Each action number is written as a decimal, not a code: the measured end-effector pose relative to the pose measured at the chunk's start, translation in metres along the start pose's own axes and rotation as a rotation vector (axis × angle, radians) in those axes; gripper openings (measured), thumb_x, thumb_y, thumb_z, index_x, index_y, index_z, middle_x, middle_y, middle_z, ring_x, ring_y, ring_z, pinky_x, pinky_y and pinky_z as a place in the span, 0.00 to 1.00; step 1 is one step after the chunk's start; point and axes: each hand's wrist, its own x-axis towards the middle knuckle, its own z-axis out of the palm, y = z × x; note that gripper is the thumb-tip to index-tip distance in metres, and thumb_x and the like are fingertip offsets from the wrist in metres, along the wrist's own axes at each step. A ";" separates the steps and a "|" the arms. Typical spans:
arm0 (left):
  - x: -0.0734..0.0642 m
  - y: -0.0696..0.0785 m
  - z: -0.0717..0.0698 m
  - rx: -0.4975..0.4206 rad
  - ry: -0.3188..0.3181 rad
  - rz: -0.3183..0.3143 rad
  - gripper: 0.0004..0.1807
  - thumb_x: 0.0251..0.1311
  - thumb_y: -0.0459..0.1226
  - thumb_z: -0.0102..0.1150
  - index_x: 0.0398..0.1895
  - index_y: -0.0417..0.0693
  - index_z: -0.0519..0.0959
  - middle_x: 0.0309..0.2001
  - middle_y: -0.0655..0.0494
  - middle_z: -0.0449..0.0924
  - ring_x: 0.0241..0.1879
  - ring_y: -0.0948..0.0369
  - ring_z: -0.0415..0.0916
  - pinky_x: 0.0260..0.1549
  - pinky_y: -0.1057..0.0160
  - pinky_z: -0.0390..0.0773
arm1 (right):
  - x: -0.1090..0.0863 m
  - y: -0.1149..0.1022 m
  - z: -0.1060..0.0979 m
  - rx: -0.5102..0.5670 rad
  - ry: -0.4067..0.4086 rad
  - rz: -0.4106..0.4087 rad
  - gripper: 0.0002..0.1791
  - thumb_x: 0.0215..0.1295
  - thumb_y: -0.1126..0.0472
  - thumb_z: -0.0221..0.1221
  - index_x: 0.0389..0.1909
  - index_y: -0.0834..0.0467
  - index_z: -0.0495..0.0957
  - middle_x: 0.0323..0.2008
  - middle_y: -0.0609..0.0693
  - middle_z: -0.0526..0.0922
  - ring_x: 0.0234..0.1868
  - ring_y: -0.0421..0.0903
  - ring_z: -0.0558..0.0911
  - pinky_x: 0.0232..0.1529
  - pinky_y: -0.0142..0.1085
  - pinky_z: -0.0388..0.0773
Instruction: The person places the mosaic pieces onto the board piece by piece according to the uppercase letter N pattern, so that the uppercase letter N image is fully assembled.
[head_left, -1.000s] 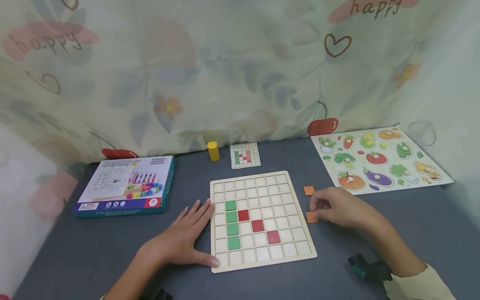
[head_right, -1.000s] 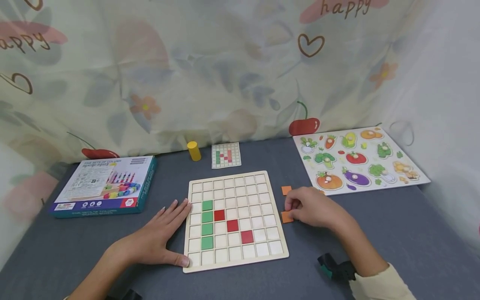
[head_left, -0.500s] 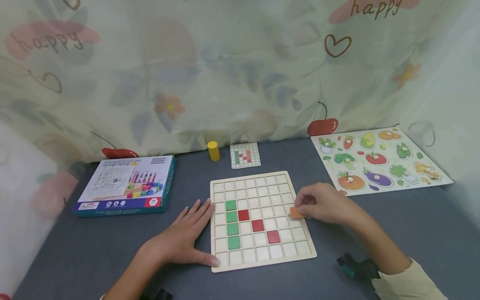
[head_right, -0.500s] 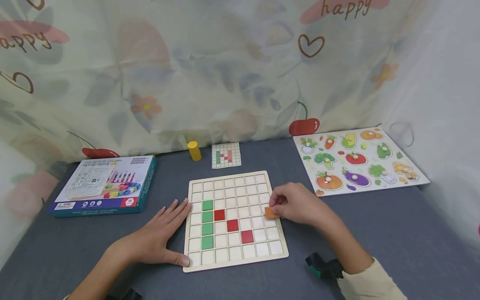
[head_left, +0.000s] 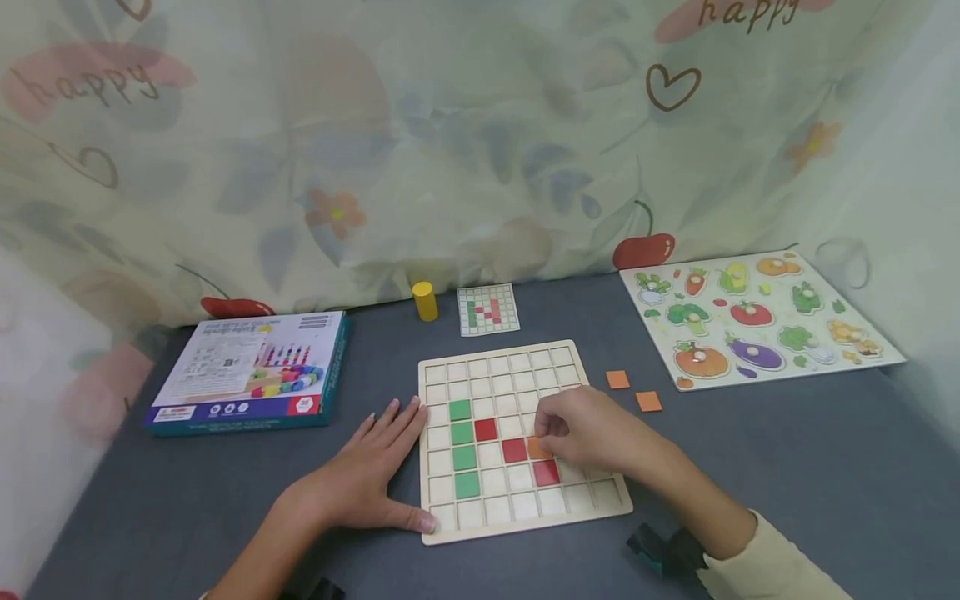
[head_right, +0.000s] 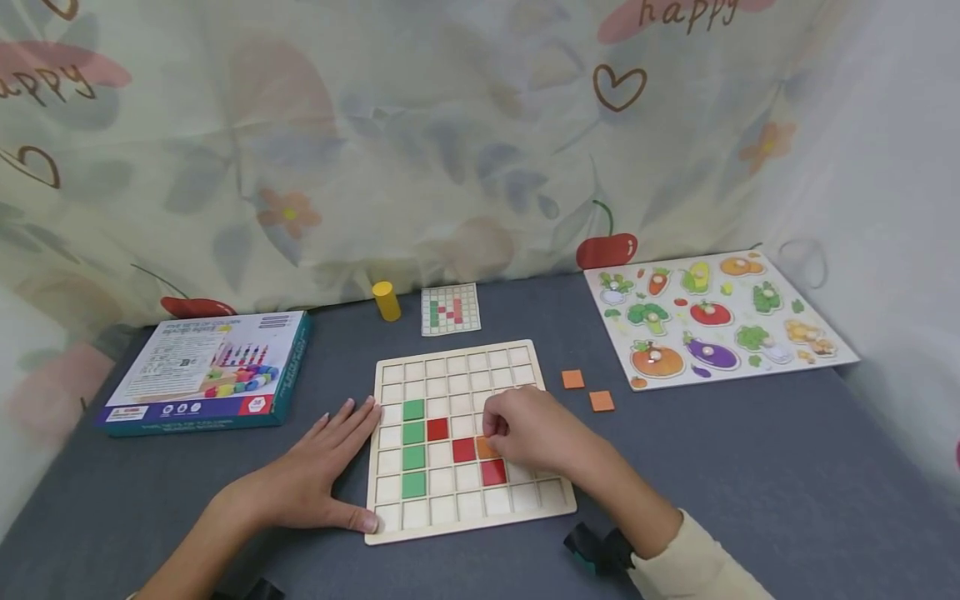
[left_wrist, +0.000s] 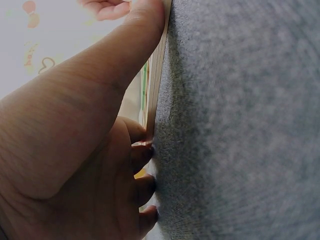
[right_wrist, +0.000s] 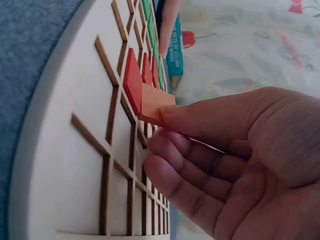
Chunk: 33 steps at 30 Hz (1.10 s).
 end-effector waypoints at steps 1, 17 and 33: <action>0.000 0.000 0.000 -0.002 0.000 -0.002 0.72 0.39 0.76 0.64 0.82 0.55 0.42 0.81 0.57 0.36 0.78 0.49 0.29 0.72 0.40 0.35 | 0.000 -0.001 0.001 -0.008 0.006 0.002 0.13 0.58 0.70 0.68 0.23 0.50 0.79 0.22 0.37 0.75 0.27 0.37 0.74 0.30 0.34 0.74; -0.001 -0.001 0.000 -0.001 0.000 -0.001 0.71 0.39 0.76 0.63 0.82 0.55 0.42 0.81 0.58 0.36 0.78 0.49 0.29 0.72 0.40 0.35 | -0.011 0.000 0.010 -0.171 0.082 -0.076 0.05 0.58 0.66 0.69 0.31 0.52 0.88 0.27 0.37 0.77 0.29 0.35 0.75 0.34 0.35 0.77; 0.001 -0.001 -0.001 0.008 0.005 0.005 0.71 0.39 0.76 0.63 0.82 0.55 0.42 0.81 0.58 0.36 0.78 0.50 0.28 0.72 0.40 0.35 | -0.044 0.063 -0.070 -0.214 0.113 0.115 0.10 0.53 0.65 0.73 0.37 0.58 0.86 0.27 0.42 0.76 0.29 0.41 0.73 0.31 0.41 0.73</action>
